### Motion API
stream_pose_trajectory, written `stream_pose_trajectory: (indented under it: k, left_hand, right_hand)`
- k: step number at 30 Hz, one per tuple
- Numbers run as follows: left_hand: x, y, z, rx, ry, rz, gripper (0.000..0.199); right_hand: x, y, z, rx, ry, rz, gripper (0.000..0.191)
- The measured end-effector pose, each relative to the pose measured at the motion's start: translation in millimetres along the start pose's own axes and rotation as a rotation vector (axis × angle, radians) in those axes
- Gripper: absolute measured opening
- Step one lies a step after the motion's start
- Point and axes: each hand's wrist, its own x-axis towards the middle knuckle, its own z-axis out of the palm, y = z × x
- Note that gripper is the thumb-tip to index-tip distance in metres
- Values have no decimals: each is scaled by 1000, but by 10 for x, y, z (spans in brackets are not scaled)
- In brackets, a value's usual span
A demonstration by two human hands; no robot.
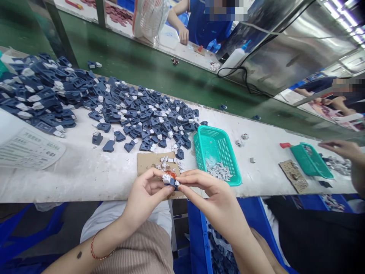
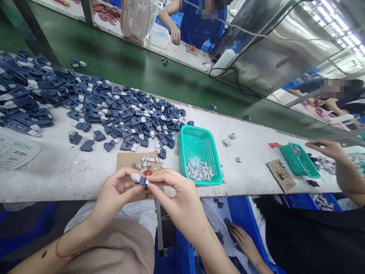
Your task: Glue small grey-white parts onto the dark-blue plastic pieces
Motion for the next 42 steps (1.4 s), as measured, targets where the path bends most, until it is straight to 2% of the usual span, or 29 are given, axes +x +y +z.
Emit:
stream_pose_trajectory:
  k: [6, 9, 12, 14, 17, 20, 23, 28, 34, 39, 42]
  left_hand:
    - [-25, 8, 0, -47, -15, 11, 21]
    - [-40, 6, -20, -70, -20, 4, 20]
    - [-53, 7, -42, -42, -22, 25, 18]
    - [-56, 5, -47, -6, -16, 72, 17]
    - [-57, -3, -37, -22, -63, 104, 15]
    - [-60, -6, -16, -107, -130, 79, 13]
    - [-67, -2, -9, -137, -123, 74, 15]
    - [-80, -15, -55, 107, -36, 166, 12]
    - [-21, -14, -131, 583, -135, 430, 13]
    - [38, 12, -91, 623, -189, 462, 11]
    - [67, 38, -44, 575, -235, 446, 14]
  right_hand:
    - [-1, -46, -6, -1, -31, -2, 11]
    - [3, -22, -18, 143, -62, 80, 12]
    - [-8, 26, 10, 263, -18, 181, 23]
    - [-23, 55, 74, 325, -18, 209, 31]
    - [-46, 78, 223, 469, -107, 249, 37]
    - [-58, 83, 362, 611, -120, 263, 32]
    - [-63, 90, 432, 676, -69, 239, 27]
    - [-74, 119, 445, 679, -12, 215, 22]
    - [-79, 156, 420, 600, -30, 225, 26]
    - [-114, 207, 407, 575, -18, 238, 30]
    - [-108, 255, 276, 534, -46, 235, 40]
